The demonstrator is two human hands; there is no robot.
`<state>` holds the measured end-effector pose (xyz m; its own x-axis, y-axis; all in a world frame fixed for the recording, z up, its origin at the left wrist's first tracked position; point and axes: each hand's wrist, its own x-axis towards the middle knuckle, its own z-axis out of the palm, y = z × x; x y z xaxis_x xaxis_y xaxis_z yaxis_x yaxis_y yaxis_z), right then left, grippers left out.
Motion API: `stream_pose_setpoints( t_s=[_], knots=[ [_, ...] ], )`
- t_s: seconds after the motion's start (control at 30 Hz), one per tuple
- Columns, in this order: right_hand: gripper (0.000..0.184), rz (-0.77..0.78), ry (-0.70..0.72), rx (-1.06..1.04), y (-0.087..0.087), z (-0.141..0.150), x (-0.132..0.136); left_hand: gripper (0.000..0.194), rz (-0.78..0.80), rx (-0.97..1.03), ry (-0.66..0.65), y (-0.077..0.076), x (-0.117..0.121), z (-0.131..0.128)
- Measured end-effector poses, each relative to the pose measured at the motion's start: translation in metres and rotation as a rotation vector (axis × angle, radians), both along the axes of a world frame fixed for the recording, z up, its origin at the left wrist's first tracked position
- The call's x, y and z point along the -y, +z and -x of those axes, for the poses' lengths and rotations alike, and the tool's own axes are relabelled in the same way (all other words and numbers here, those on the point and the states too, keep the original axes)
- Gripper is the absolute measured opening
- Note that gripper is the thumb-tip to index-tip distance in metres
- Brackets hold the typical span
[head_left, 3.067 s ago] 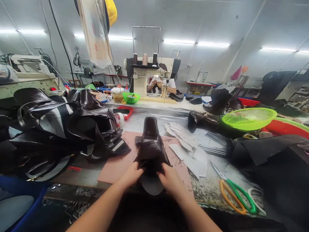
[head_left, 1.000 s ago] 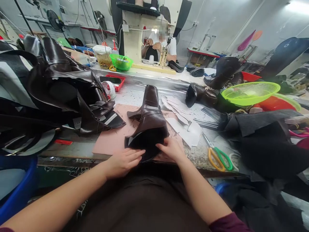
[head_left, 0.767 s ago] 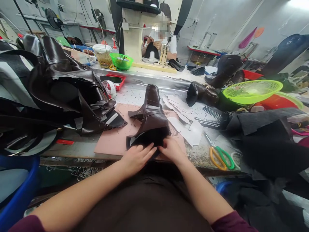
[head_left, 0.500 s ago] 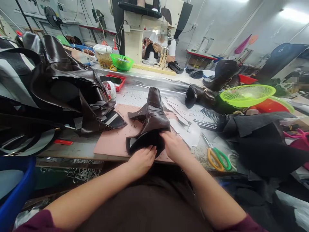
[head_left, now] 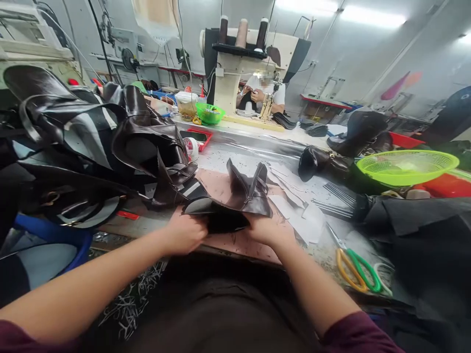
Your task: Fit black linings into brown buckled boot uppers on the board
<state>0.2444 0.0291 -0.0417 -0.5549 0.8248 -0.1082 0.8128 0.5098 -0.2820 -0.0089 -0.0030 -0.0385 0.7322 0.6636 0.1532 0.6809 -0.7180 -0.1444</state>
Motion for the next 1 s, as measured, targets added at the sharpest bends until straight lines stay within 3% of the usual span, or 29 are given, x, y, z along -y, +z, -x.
stream_pose_setpoints(
  t_s=[0.1, 0.27, 0.37, 0.43, 0.5, 0.63, 0.77, 0.9, 1.0],
  knots=[
    [0.050, -0.049, 0.113, 0.029, 0.001, 0.005, 0.004, 0.017, -0.027, -0.110, -0.070, 0.000, -0.001, -0.030],
    [0.035, -0.051, 0.140, 0.087, 0.010, 0.007, -0.003, 0.024, -0.059, 0.006, -0.116, -0.009, -0.017, -0.065],
    [0.037, -0.047, 0.059, 0.092, 0.014, 0.003, -0.003, 0.050, 0.104, 0.022, 0.082, -0.016, -0.023, -0.069],
    [0.040, -0.042, -0.015, 0.091, 0.013, 0.001, -0.001, 0.053, 0.201, 0.014, 0.216, -0.018, -0.025, -0.067],
    [0.041, -0.035, -0.069, 0.085, 0.009, 0.000, 0.000, 0.052, 0.238, 0.007, 0.266, -0.020, -0.025, -0.065],
    [0.038, -0.018, -0.090, 0.044, -0.005, -0.002, -0.001, 0.053, 0.284, -0.022, 0.239, -0.019, -0.022, -0.059],
    [0.036, 0.009, -0.025, 0.003, -0.015, -0.013, 0.000, 0.057, 0.252, -0.012, 0.143, -0.018, -0.018, -0.059],
    [0.042, -0.037, 0.119, -0.063, -0.011, -0.018, 0.004, 0.044, 0.226, 0.021, 0.066, -0.017, -0.017, -0.057],
    [0.036, -0.125, 0.167, -0.075, -0.005, -0.010, 0.004, 0.035, 0.162, 0.074, -0.017, -0.019, -0.019, -0.050]
  ],
)
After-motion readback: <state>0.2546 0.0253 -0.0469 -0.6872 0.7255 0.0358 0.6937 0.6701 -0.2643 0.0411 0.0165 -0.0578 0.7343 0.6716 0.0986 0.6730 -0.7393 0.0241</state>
